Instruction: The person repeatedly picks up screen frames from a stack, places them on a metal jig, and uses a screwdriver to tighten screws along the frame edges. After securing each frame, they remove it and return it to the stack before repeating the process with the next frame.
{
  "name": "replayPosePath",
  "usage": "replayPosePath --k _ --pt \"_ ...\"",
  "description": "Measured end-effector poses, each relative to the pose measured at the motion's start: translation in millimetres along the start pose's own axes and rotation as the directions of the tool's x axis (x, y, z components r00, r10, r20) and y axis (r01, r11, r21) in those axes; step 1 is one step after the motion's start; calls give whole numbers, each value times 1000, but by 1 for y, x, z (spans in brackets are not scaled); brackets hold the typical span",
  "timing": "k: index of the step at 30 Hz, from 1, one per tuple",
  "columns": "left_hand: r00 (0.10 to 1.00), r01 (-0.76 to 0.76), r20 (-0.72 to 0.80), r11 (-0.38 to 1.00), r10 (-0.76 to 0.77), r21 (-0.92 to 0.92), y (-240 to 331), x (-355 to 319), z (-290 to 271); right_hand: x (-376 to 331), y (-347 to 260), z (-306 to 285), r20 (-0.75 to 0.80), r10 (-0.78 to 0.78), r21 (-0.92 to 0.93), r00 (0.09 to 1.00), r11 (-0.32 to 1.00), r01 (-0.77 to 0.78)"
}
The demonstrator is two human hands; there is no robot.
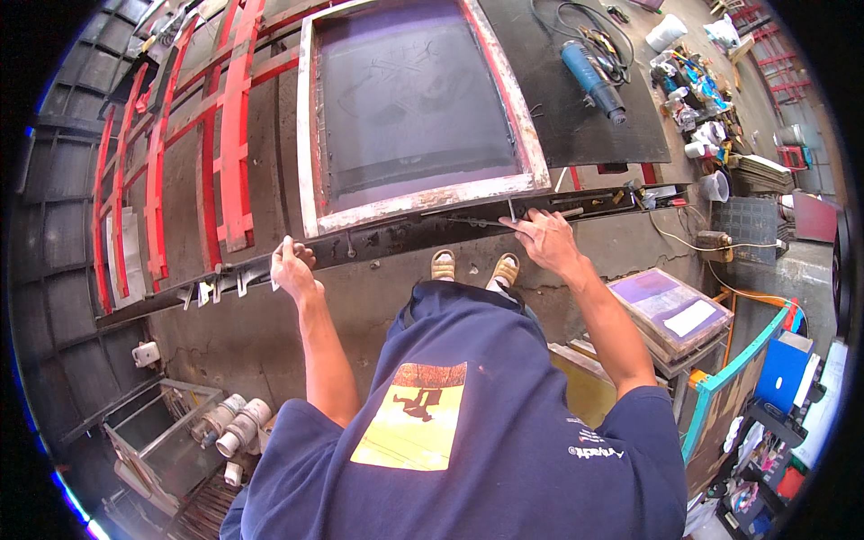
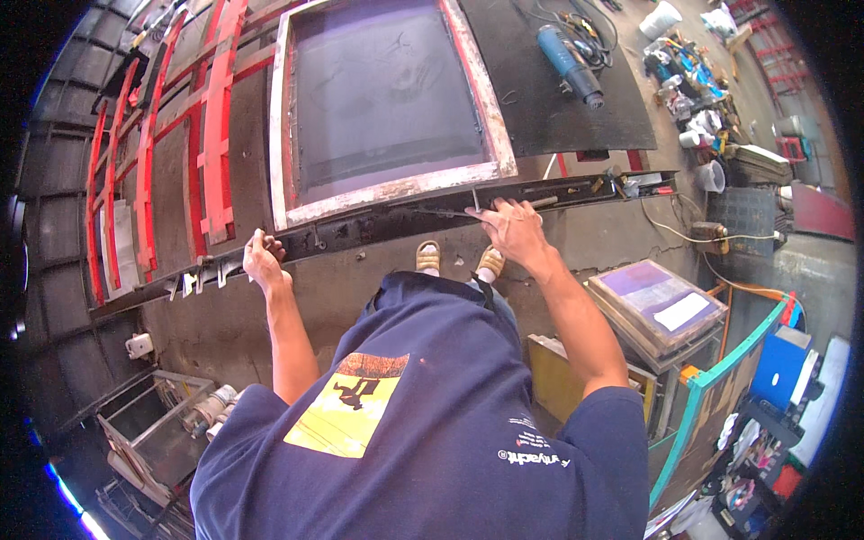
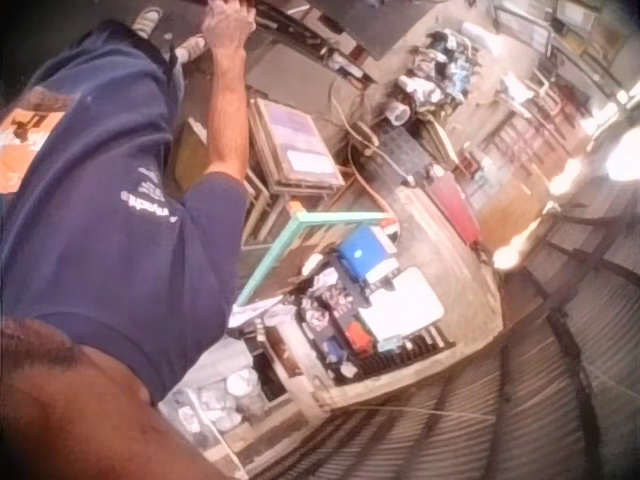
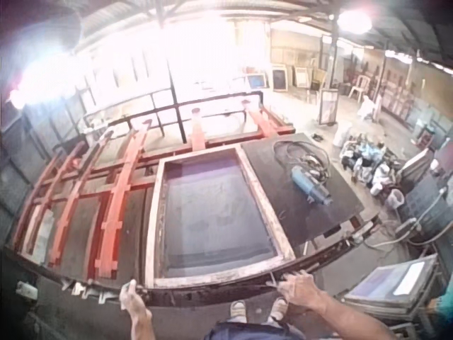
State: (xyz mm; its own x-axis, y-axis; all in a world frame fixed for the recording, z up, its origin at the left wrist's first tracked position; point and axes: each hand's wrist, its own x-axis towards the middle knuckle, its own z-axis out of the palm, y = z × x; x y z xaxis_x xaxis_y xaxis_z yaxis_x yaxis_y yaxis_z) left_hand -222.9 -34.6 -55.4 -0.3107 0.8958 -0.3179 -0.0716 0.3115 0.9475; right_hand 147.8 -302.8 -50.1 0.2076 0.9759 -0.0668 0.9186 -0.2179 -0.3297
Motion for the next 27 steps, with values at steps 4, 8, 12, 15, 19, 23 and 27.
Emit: replayPosePath --k 4,8,12,15,19,23,27 --pt "991 -113 82 993 110 40 8 30 21 10 23 21 -150 -98 -66 984 994 89" --pt "950 -220 272 948 155 228 7 53 41 12 35 23 -247 -47 54 968 997 62" --pt "898 -272 437 853 59 445 7 69 56 20 44 9 -341 466 517 817 818 -251" --pt "846 -182 514 830 -141 527 21 76 76 57 51 4 -304 698 668 648 641 -377" --pt "916 -3 379 946 -127 326 16 66 104 102 93 52 -45 728 674 684 527 -517" --pt "915 -188 403 905 21 381 14 59 72 72 55 22 -143 707 636 692 602 -483" --pt "858 -290 491 930 149 225 43 3 91 -8 28 4 -261 790 796 555 501 -340"
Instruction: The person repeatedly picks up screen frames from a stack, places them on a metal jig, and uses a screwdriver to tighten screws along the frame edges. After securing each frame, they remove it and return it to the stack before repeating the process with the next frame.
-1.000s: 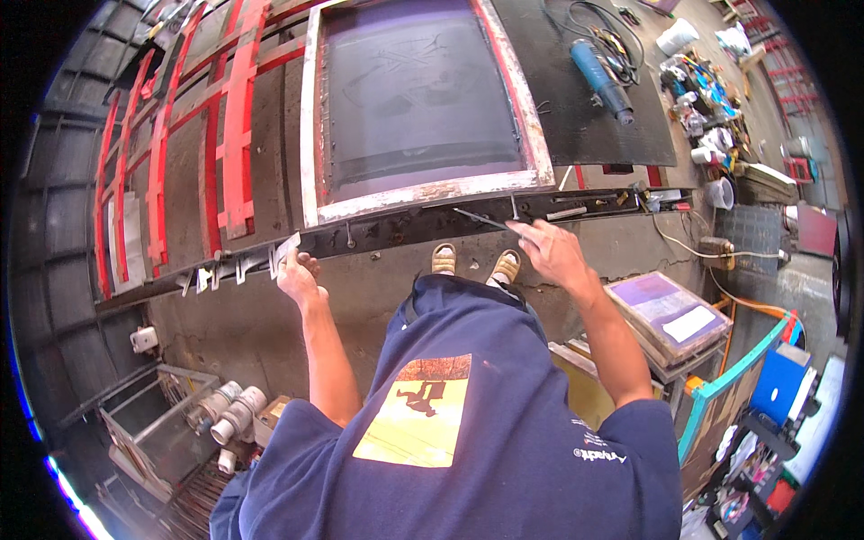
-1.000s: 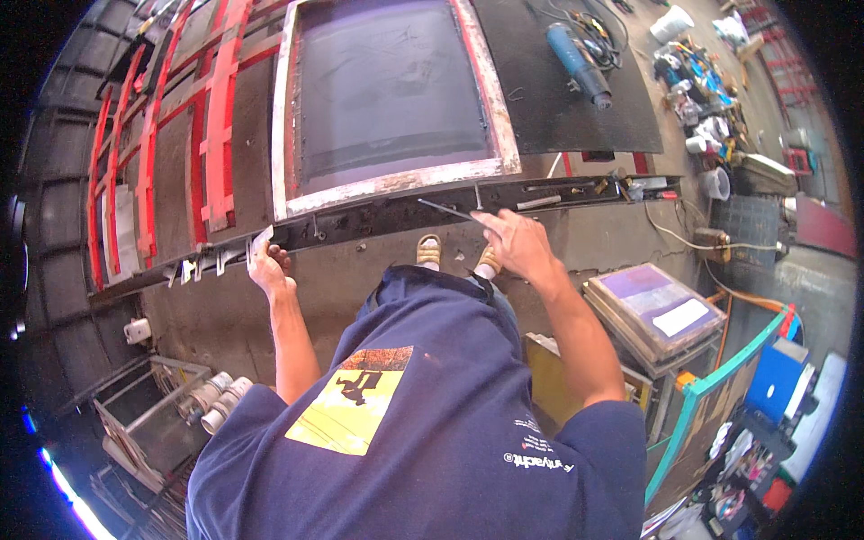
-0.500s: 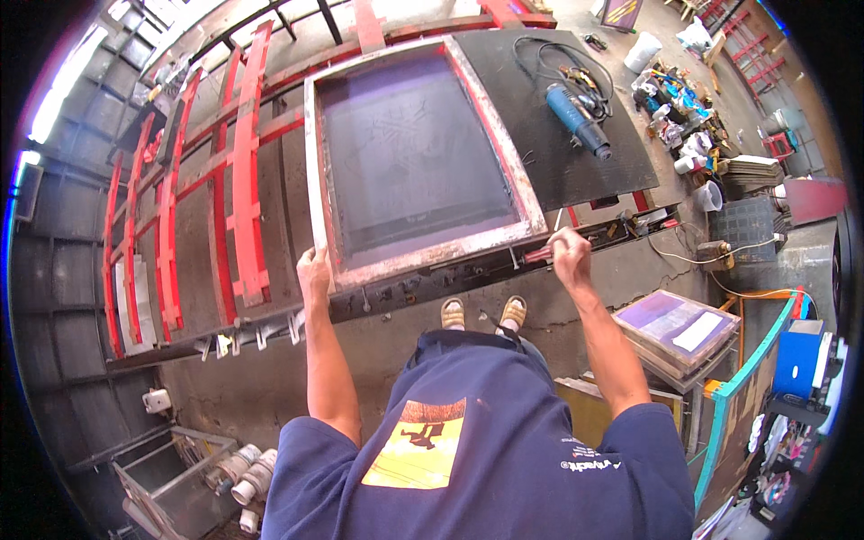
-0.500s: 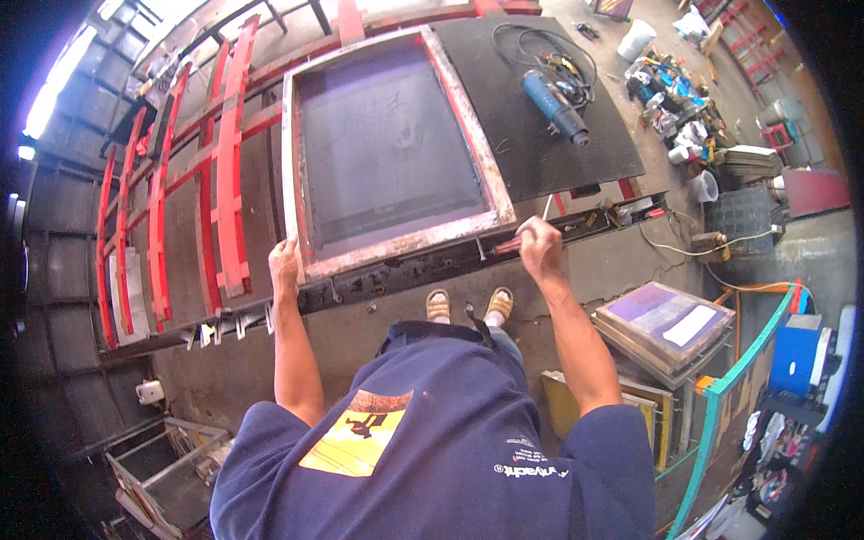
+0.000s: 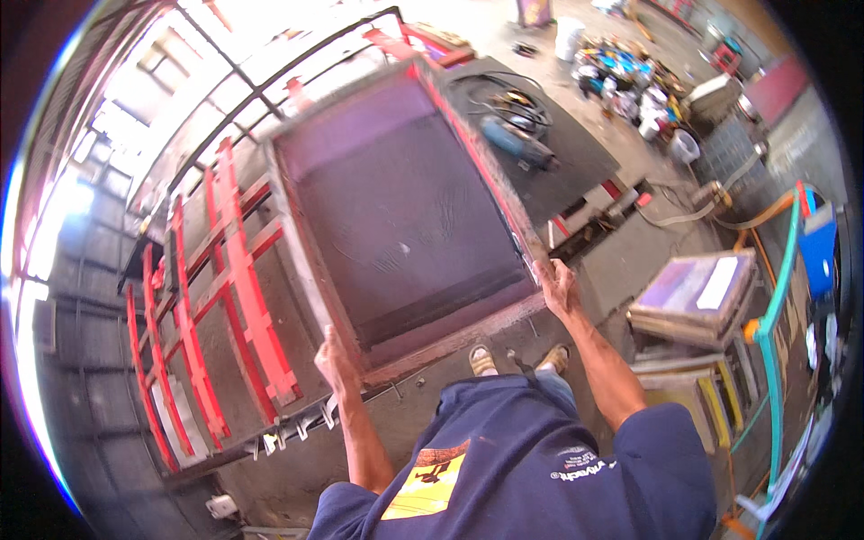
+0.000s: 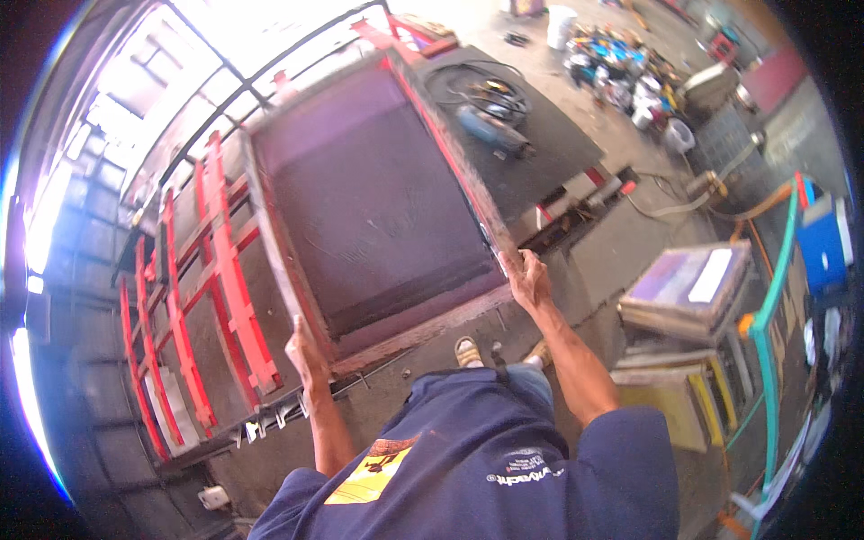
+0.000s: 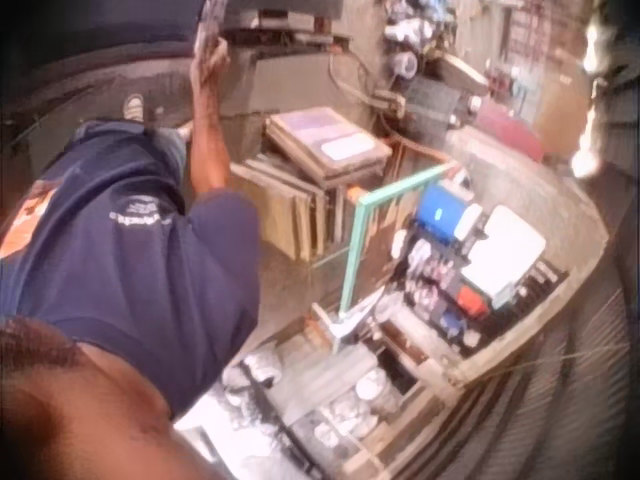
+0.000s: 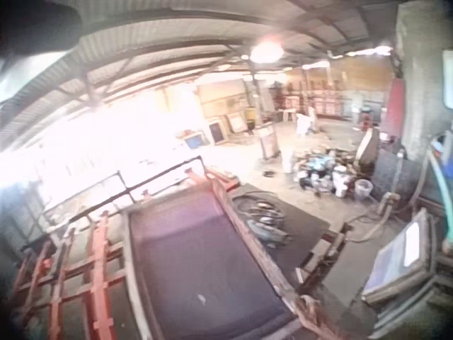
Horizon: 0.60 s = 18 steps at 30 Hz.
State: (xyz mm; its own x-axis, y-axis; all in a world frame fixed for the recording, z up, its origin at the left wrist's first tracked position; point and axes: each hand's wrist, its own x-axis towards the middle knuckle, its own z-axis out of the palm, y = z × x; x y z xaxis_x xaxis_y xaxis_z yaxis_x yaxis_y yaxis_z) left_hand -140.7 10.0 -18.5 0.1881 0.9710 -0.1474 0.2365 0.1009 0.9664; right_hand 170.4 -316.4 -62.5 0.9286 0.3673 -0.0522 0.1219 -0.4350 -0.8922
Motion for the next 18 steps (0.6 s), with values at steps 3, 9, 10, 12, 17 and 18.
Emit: replayPosePath --k 3,9,10,12,17,18 --pt "979 -125 131 967 156 -221 66 -17 47 -27 15 -39 -253 15 74 967 997 4" --pt "657 -405 629 899 415 -169 212 -40 156 -42 47 -135 -539 216 424 814 905 40" --pt "502 -367 788 912 358 -180 265 -78 173 -47 51 -154 -550 251 454 797 891 32" --pt "187 -387 889 864 417 -324 313 -121 229 -61 69 -187 -558 327 552 763 833 46" --pt "-125 -341 927 862 354 -375 363 -259 423 -107 126 -251 -409 530 793 743 609 3" --pt "-142 -278 946 906 290 -320 364 -285 459 -110 141 -257 -398 561 823 726 568 12"
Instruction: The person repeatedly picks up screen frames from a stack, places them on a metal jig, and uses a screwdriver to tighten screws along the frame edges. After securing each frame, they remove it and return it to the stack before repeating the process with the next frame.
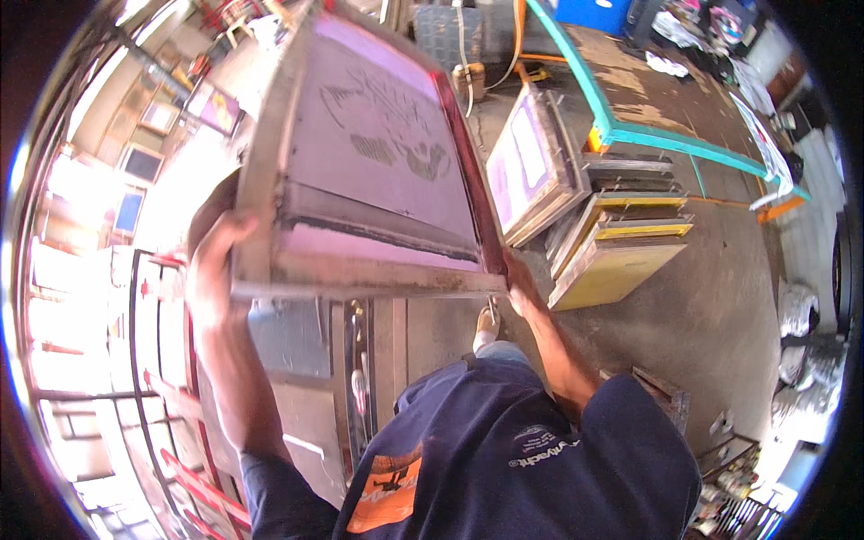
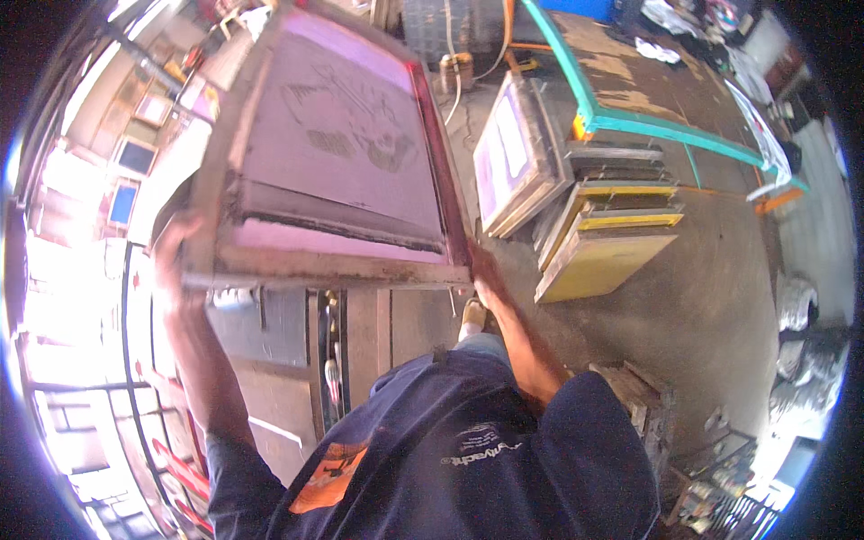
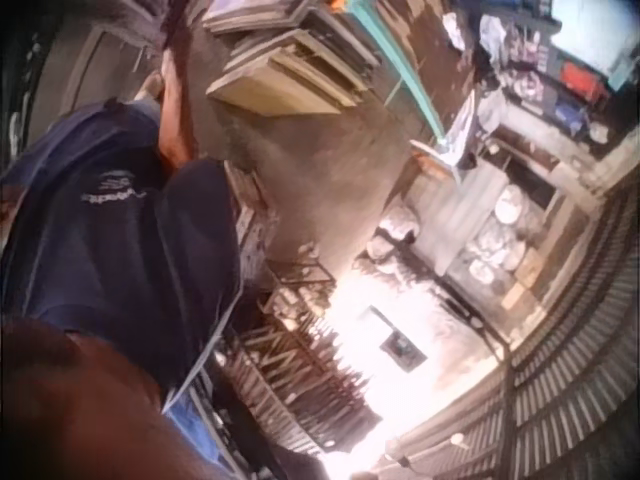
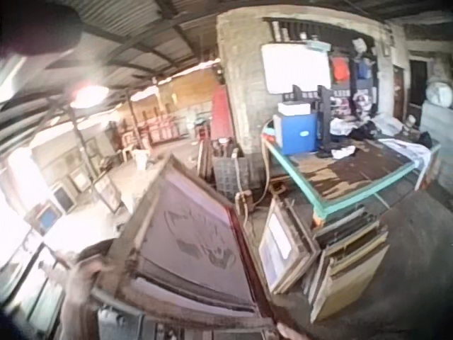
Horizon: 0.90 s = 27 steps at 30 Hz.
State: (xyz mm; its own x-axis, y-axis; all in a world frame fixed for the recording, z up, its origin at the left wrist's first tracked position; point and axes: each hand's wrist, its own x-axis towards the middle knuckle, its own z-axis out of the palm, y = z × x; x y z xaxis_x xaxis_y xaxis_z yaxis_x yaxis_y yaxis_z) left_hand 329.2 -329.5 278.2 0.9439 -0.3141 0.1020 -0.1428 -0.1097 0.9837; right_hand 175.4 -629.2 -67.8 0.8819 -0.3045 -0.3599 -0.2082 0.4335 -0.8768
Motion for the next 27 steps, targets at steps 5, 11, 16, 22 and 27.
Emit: replayPosePath --k 5,11,16,22,27 --pt "950 222 257 964 -179 -149 -76 171 79 38 4 -51 -188 347 86 919 938 -336" --pt "805 534 349 842 -480 -75 -213 328 176 93 33 -99 -274 607 154 746 793 -589" --pt "621 739 369 673 -691 16 -336 454 244 161 85 -116 -168 609 284 775 783 -553" --pt "488 807 351 566 -799 165 -477 562 334 234 167 -133 -327 832 359 448 548 -755" --pt "429 791 364 539 -826 290 -550 612 391 279 153 -129 -408 870 521 277 472 -711"
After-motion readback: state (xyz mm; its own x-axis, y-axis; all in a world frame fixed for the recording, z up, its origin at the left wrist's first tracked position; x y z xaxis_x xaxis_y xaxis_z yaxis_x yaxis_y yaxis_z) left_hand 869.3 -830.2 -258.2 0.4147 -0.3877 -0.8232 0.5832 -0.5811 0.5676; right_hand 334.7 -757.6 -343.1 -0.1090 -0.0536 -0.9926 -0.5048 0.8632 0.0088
